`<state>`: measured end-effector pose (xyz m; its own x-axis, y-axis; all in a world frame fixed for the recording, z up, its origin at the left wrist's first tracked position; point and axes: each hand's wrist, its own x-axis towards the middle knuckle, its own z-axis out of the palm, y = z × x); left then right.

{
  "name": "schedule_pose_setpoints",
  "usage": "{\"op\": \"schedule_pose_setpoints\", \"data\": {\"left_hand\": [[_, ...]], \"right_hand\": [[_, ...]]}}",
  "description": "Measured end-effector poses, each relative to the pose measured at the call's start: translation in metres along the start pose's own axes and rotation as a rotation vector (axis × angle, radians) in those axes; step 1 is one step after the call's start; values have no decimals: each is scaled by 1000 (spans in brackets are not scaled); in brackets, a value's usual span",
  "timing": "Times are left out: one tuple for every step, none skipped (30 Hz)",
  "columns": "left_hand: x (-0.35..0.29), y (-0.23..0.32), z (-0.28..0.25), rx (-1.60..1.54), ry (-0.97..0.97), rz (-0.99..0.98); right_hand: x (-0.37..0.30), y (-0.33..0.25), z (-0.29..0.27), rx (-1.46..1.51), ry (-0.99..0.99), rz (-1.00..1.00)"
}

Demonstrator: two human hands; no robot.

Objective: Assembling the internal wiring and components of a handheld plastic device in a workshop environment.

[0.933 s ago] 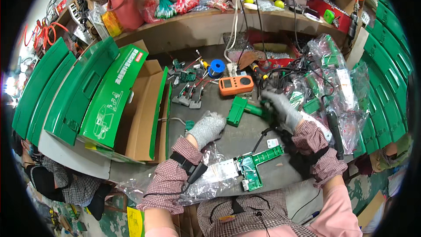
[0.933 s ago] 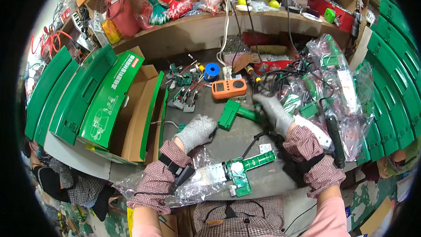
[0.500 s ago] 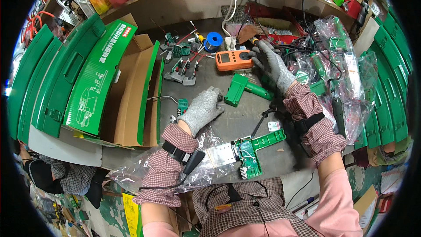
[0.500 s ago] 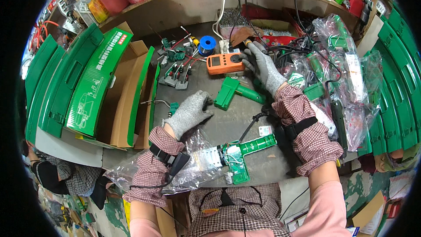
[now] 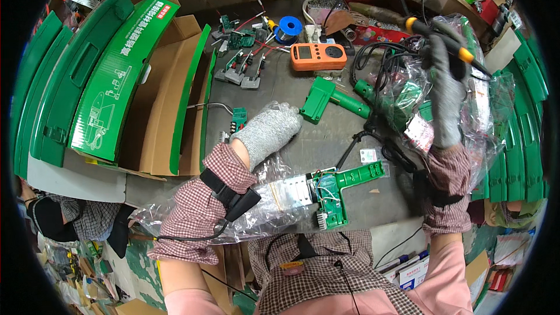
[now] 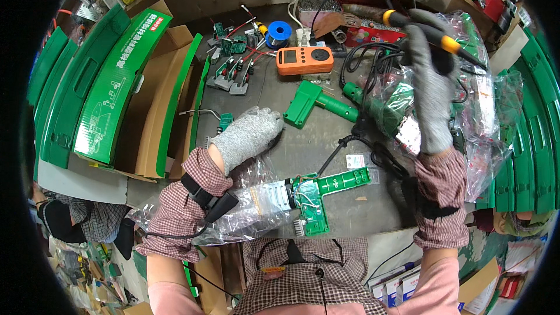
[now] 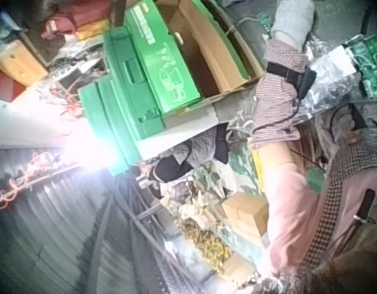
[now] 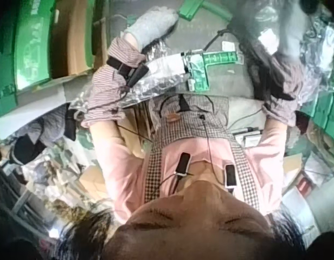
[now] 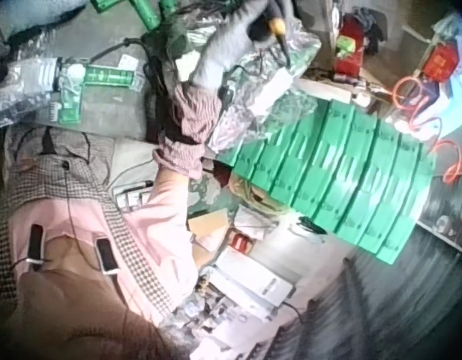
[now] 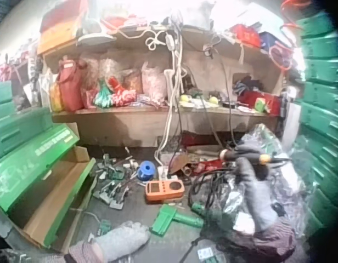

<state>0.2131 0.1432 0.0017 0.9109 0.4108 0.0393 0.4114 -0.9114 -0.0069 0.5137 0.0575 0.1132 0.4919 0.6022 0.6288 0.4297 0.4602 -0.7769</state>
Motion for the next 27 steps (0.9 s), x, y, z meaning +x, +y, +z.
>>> {"op": "schedule_pose_setpoints", "data": {"left_hand": [[0,-1,0,-3,-5,-5],[0,-1,1,-18,-18,-12],[1,-1,1,-34,-28,-10],[2,-2,-1,-35,-32,-10],[1,-4,-2,-73,-54,-30],[0,-5,-3,-110,-75,-47],[-3,-6,-2,-108,-78,-49],[-10,-7,0,-204,-13,-76],[-14,-6,0,-301,56,-97],[-15,-6,3,-302,55,-93],[-12,-4,4,-337,76,-91],[-18,-4,7,-366,90,-117],[-20,-5,8,-363,93,-115],[-23,-6,10,-397,141,-125],[-25,-5,12,-431,185,-135],[-28,-2,9,-432,182,-138],[-32,0,5,-451,198,-161],[-33,3,1,-470,217,-179],[-34,7,1,-472,219,-176],[-36,12,2,-551,275,-201],[-39,19,0,-624,334,-233],[-41,28,-4,-769,364,-258],[-41,39,-12,-935,300,-334],[-45,51,-16,-1079,288,-342],[-45,61,-17,-1233,274,-339],[-46,71,-18,-1180,263,-331],[-43,78,-24,-1129,254,-310]], "right_hand": [[-5,-9,-7,16,-1,-13],[-10,-14,-10,108,-20,-7],[-18,-18,-16,192,-32,-4],[-26,-22,-18,242,-53,9],[-36,-21,-21,296,-77,40],[-49,-20,-24,279,-101,68],[-62,-18,-25,266,-126,96],[-76,-15,-22,256,-181,84],[-88,-15,-19,228,-272,30],[-103,-11,-12,303,-345,52],[-122,9,-11,414,-422,55],[-138,21,-10,135,-541,-68],[-135,3,0,-22,-662,-239],[-152,10,1,-33,-762,-146],[-162,14,12,20,-784,-178],[-169,17,19,-45,-839,-158],[-174,19,22,-111,-894,-138],[-174,16,22,-129,-911,-90],[-175,20,23,-133,-910,-90],[-176,26,24,-68,-779,-120],[-176,28,25,5,-650,-155],[-172,25,21,-16,-594,-167],[-169,22,19,30,-551,-60],[-170,19,21,65,-517,-7],[-170,17,23,86,-481,48],[-167,17,22,-61,-505,-63],[-165,16,19,-65,-501,-72]]}}
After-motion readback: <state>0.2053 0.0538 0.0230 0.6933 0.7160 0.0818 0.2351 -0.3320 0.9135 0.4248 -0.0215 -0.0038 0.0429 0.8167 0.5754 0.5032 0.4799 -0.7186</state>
